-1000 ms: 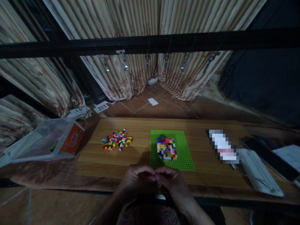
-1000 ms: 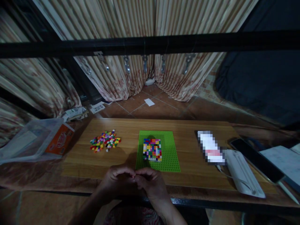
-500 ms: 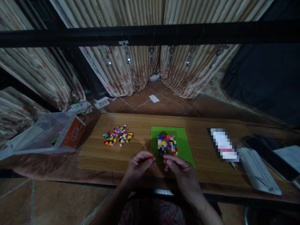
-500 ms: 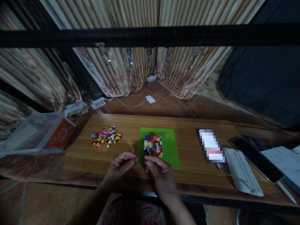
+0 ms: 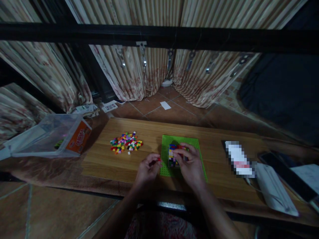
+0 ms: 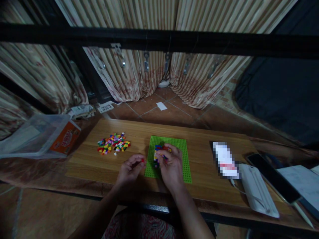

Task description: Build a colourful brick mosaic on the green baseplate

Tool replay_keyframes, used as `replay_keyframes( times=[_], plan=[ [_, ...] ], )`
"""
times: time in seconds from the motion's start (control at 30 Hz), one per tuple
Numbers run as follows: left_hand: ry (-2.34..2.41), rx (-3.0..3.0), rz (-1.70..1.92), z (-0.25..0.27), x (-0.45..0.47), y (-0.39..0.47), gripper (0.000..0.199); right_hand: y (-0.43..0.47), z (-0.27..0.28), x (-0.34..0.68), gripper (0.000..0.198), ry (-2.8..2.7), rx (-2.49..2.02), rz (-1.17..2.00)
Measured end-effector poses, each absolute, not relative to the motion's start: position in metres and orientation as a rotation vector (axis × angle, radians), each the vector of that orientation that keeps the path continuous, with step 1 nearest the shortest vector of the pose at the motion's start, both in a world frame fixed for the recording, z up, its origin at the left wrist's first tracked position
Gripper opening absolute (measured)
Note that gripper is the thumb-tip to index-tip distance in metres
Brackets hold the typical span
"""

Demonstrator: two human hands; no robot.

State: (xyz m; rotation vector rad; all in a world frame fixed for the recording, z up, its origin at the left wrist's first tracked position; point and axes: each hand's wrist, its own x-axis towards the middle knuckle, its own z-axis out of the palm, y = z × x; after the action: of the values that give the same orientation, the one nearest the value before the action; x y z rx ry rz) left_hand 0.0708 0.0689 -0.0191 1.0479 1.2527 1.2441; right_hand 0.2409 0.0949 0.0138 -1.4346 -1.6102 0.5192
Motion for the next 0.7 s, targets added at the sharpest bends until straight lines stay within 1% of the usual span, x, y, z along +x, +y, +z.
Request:
replay_keyframes(
  times=[0.1, 0.2, 0.7],
  plan=[
    [1.251, 1.106, 1.236, -0.019, 0.069, 0.069, 0.011, 0.101, 0.007, 0.236, 0.016, -1.642, -1.518, 0.466],
    [1.258, 1.146, 1.216, -0.018, 0.068, 0.07, 0.007, 0.103, 0.002, 0.234, 0.015, -1.64, -1.577, 0.441],
    [1.278, 1.112, 1.221, -0.023, 0.091, 0.092, 0.01, 0.109, -0.003, 0.233, 0.014, -1.596, -1.601, 0.527]
  ],
)
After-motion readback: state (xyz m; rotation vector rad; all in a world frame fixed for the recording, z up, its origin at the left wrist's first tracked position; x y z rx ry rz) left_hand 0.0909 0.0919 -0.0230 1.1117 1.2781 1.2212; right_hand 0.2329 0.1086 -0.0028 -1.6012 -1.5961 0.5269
